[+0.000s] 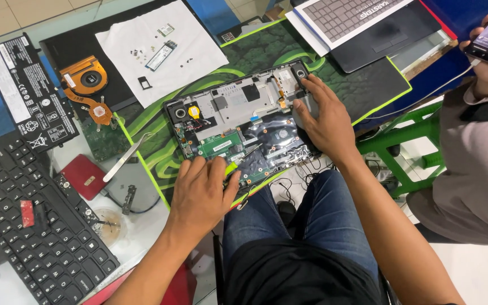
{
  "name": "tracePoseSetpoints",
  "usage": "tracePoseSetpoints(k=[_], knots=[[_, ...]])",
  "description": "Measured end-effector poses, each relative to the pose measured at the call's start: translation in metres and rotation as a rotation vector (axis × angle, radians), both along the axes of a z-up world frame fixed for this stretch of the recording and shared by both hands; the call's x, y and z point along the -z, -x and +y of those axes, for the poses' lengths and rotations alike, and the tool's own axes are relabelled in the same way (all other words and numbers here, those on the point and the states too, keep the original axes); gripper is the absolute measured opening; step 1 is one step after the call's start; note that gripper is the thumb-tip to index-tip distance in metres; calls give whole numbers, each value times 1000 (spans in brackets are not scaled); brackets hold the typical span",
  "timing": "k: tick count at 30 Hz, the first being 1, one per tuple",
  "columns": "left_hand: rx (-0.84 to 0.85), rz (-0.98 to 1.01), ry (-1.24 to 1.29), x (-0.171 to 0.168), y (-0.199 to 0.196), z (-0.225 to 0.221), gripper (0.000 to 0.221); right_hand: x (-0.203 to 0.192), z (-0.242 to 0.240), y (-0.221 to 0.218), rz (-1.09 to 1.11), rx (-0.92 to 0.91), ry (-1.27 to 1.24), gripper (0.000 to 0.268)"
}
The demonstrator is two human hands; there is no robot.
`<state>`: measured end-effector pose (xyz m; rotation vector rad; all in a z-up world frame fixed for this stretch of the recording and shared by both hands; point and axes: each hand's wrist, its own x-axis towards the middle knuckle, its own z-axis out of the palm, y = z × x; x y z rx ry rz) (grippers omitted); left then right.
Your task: Reconnecting internal cables and securing components with screws inside a laptop during a repair.
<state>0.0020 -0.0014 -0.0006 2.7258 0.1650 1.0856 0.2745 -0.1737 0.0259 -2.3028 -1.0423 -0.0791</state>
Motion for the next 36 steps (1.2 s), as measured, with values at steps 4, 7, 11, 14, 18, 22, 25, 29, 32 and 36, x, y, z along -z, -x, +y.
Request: tracePoseSetpoints(k=[4, 7, 11, 14, 18, 22, 25, 29, 32, 36], knots=[[5, 2, 18, 0, 0, 0, 39, 35, -15, -24, -200, 55, -457, 14], [10, 13, 26, 0, 1, 1, 39, 25, -25, -17, -100, -4, -667, 22], [17, 12, 14, -1, 0, 2, 37, 24, -49, 7, -215, -9, -602, 20], [12, 15, 14, -3, 1, 2, 37, 29, -70, 27, -281, -7, -455, 16], [10, 30, 8, -6, 2, 1, 37, 24, -91, 41, -333, -6, -297, 19], [13, 36, -2, -6, 3, 0, 37, 22, -99, 44, -293, -85, -205, 15], [14, 31, -4, -8, 3, -1, 38, 27, -100, 46, -300, -109, -181, 14], [7, 40, 9, -9, 3, -1, 38, 33, -102, 45, -382, -127, -152, 17], [15, 44, 10, -9, 4, -1, 38, 40, -103, 44, -412, -157, -153, 20], [15, 59, 8, -11, 3, -1, 37, 48, -105, 43, -425, -151, -116, 29]])
